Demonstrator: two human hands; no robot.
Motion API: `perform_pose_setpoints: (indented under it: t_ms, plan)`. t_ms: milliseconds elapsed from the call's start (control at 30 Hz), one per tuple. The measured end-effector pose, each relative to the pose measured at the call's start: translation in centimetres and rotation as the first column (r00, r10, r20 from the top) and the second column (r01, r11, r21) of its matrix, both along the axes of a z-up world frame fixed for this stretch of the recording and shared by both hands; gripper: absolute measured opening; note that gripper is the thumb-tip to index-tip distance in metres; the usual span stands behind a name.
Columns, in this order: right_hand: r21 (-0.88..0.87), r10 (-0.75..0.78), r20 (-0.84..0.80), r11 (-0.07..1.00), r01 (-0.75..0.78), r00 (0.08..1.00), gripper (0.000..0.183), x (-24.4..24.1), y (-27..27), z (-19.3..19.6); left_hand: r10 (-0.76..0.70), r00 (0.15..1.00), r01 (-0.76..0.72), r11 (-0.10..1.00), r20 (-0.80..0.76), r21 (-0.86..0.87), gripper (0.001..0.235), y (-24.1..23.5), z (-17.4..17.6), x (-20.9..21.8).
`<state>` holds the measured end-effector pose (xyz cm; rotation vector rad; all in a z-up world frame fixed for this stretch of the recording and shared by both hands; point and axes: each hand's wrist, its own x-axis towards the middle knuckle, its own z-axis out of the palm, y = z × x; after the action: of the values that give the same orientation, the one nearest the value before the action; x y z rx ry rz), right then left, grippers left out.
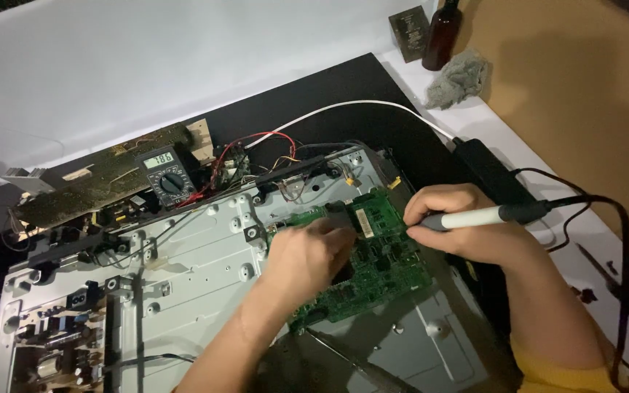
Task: The person uses a soldering iron to work on a green circuit board inside an open electronic device. They hold a spool of solder in one hand and the soldering iron in the other, applying heat and solder to various points on the board.
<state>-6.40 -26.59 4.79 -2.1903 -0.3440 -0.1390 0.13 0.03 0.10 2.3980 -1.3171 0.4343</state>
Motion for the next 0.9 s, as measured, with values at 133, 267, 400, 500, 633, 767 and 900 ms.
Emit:
perform_pose_setpoints:
  t_ms: [133,267,400,500,633,767,900]
  plan:
    - [0.013,-0.046,-0.003,0.999,0.046,0.999,0.008,-0.4,-0.3,0.9,0.054,0.998,-0.054,0.999,-0.027,0.008,0.014,0.6,1.7,0.3]
    - [0.013,-0.132,0.126,0.991,0.131,0.983,0.017,-0.9,-1.9,-0.2,0.030,0.999,-0.031,0.999,-0.037,-0.041,0.015,1.2,2.2,0.8]
    - [0.042,-0.063,0.251,0.998,0.054,0.966,0.021,-1.0,-2.9,-0.1,0.049,0.999,-0.048,0.999,-0.025,0.025,0.014,0.7,1.4,0.6]
    - [0.014,-0.184,0.079,0.983,0.183,0.980,0.015,-1.4,-3.4,0.1,-0.015,0.999,0.019,0.995,0.033,-0.102,0.026,0.2,1.7,0.1]
    - [0.020,-0.038,0.121,0.999,0.036,0.992,0.017,-1.5,-3.7,0.6,-0.006,0.998,0.015,0.991,0.062,-0.134,0.041,0.1,1.8,-0.2]
    - [0.012,0.013,0.063,1.000,-0.013,0.998,0.021,-1.5,-3.5,1.2,-0.019,0.996,0.030,0.991,0.085,-0.133,0.038,0.0,1.9,-0.3]
    - [0.037,0.016,0.068,0.999,-0.018,0.998,0.018,-1.0,-3.8,0.6,-0.045,0.993,0.063,0.984,0.105,-0.168,0.025,-0.1,1.4,0.2]
